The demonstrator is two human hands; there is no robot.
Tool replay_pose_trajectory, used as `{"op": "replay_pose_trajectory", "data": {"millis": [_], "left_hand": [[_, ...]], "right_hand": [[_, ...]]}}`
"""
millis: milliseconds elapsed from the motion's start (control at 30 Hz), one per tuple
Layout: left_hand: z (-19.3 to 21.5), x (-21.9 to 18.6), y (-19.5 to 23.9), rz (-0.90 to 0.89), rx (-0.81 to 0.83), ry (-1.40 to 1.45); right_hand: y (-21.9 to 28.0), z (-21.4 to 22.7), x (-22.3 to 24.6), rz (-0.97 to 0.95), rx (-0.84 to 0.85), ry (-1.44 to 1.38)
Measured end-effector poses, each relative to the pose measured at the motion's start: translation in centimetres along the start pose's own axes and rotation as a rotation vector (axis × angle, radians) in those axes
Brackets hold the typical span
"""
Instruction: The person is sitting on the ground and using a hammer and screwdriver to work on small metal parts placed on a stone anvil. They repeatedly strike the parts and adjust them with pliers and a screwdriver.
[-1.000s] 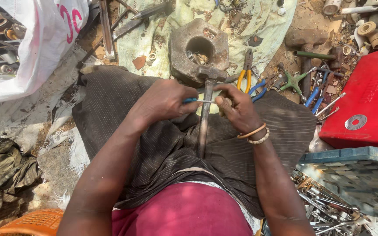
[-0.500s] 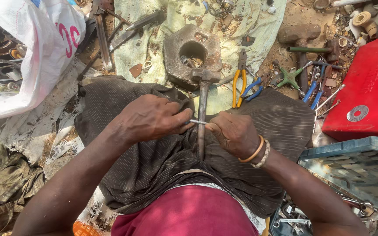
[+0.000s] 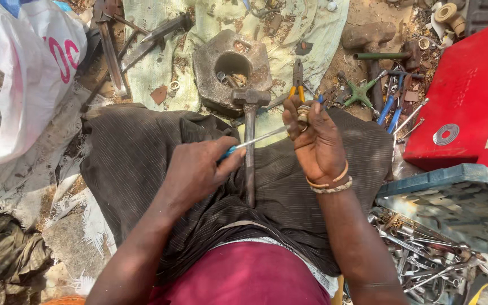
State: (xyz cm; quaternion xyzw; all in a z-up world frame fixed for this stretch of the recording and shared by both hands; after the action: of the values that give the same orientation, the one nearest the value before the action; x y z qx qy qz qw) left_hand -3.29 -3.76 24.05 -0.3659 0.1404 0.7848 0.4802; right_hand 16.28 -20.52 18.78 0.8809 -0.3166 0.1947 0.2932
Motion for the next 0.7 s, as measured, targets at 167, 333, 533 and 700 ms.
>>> {"op": "replay_pose_trajectory", "data": {"millis": [167,333,533,700], "left_hand": [[-1.5,-1.7,-0.8,-0.018,-0.087,0.05],[-1.8,-0.9,-1.1,-0.093,-0.144,0.116],[-2.5,-0.4,-1.1,0.102,-0.024,0.088],[-3.0,0.3,-1.5,0.052,-0.122,0.099]], "right_hand": [[-0.1,0.5,-2.0,-0.003,-0.028,-0.041],[-0.6,0.2,-2.1,0.038,-0.067,-0.064],[-0.7,0.1,-2.3,0.101,-0.021,-0.073],[-0.3,-0.8,-4.1,0.182,0.067,0.098]]}}
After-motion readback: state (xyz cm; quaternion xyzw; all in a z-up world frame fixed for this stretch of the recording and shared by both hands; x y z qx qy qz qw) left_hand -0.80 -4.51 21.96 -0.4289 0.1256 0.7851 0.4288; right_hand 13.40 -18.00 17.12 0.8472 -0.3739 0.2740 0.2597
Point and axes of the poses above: each hand's wrist, its own y-axis away from the middle knuckle, its own z-axis out of the back of the hand, x = y × z, the point moved 3 cm from there along -y, towards the middle knuckle, and after that the axes turned 10 degrees about -x, right-handed, at the moved point
